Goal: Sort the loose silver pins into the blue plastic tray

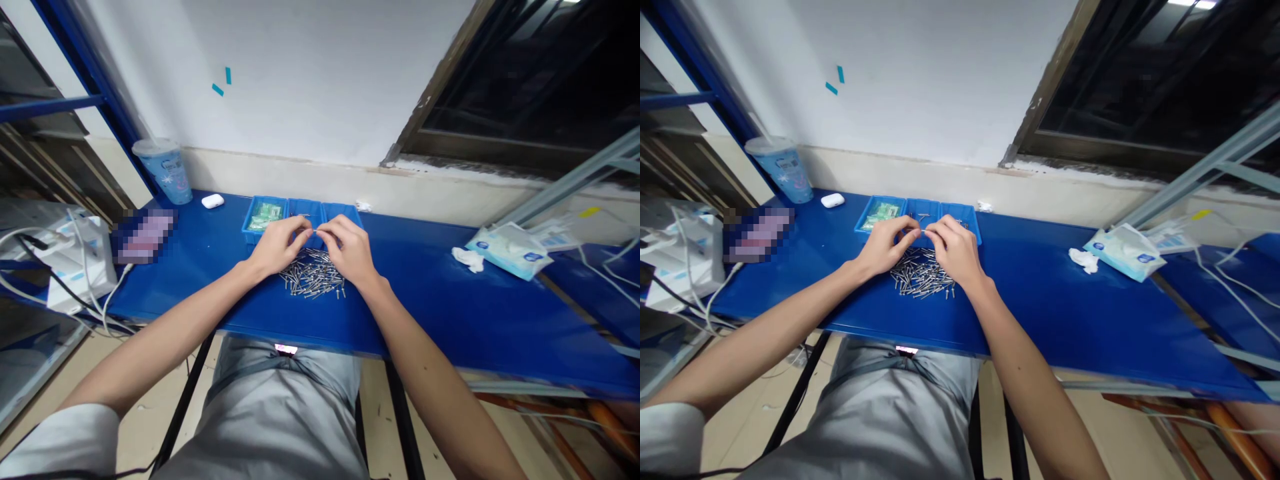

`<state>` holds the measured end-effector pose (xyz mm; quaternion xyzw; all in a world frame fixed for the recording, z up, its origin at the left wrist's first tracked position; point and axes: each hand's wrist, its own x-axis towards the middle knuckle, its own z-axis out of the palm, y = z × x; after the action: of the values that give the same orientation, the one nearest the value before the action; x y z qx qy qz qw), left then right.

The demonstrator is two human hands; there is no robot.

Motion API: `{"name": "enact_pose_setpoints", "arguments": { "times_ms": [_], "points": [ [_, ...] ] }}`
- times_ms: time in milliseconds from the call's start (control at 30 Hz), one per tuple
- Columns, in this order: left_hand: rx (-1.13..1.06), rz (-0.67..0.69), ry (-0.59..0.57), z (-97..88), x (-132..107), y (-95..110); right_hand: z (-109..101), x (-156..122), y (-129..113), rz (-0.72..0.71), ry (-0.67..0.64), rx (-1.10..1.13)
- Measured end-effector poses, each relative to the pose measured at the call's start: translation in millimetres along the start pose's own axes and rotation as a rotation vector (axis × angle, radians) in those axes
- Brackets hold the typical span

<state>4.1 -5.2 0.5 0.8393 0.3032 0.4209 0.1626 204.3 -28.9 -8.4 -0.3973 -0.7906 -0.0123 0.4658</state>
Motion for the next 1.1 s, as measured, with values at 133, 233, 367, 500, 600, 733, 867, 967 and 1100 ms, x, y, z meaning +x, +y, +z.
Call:
{"name": "enact_pose_setpoints", "arguments": {
  "times_ms": [133,233,367,500,600,733,867,967,1100],
  "points": [
    [0.020,-0.002,-0.030,0.8,-0.6,-3.2,1.0,-0.9,0.2,0.008,0.012,0.005],
    [0.030,0.011,-0.036,1.2,-0.9,-5.3,1.3,-1.5,0.2,0.003,0.016,0.014],
    [0.025,0.042,-0.032,1.4,-1.1,-5.0,-0.1,-1.2,-0.6,-0.005,0.005,0.017],
    [0.037,0.060,-0.016,0.1,-1.1,-1.5,-1.7,0.3,-3.4,0.005,-0.040,0.005],
    [0.055,0.068,0.001,-1.5,-0.7,0.0,-2.1,1.0,-5.2,0.012,-0.067,-0.010],
    [0.055,0.068,0.030,-2.7,0.1,-0.8,-2.5,1.7,-6.9,-0.008,-0.022,0.022],
    [0.051,0.067,0.041,-3.7,0.9,-1.4,-2.3,2.6,-9.1,-0.033,0.087,0.061],
    [0.050,0.074,0.052,-5.1,1.4,-1.6,-1.7,3.4,-10.3,-0.029,0.143,0.066],
    [0.061,0.088,0.069,-6.6,1.8,-3.0,-3.1,4.4,-9.3,-0.012,0.184,0.069]
  ]
}}
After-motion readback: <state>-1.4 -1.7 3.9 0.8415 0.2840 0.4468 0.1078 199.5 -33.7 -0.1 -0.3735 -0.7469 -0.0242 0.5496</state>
